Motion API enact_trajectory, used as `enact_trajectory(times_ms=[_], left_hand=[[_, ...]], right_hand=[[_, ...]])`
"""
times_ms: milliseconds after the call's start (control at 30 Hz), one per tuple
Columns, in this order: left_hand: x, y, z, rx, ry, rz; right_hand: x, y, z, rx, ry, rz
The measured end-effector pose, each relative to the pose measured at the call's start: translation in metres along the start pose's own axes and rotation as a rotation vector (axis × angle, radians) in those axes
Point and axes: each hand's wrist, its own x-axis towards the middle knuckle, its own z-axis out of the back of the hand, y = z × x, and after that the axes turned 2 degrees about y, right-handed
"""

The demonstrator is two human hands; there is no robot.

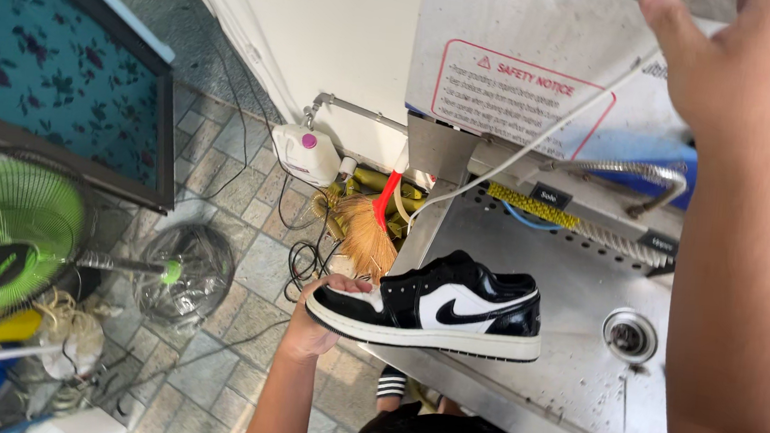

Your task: The person uses a handheld spray gun to apply liquid to a black and white sneaker, then wipes the shoe with a white cloth. The person moves between a shoe washing machine and a sink area, handling the sneaker and cleaning supplies.

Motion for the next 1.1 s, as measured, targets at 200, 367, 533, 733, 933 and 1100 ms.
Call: enact_trajectory(times_ms=[200, 367, 533, 733, 933, 1100], left_hand=[[0.022, 0.001, 0.000, -0.047, 0.167, 0.123], [0.039, 0.033, -0.025, -0.116, 0.229, 0.253], [0.026, 0.085, -0.089, -0.087, 0.144, 0.526], [-0.017, 0.140, -0.182, 0.432, 0.341, 0.760], [-0.097, 0.198, -0.260, 0.340, 0.434, 0.977], [-0.188, 0.269, -0.318, -0.038, 0.578, 0.988]], right_hand=[[-0.150, 0.099, 0.028, 0.406, 0.242, -0.584], [-0.284, 0.184, 0.021, 0.970, 0.214, -1.131], [-0.398, 0.265, 0.030, 0.966, -0.451, -1.475], [-0.499, 0.345, 0.057, 0.803, -0.872, -1.417], [-0.564, 0.420, 0.111, 0.347, -0.971, -1.213], [-0.617, 0.479, 0.188, 0.574, -1.157, -1.092]])
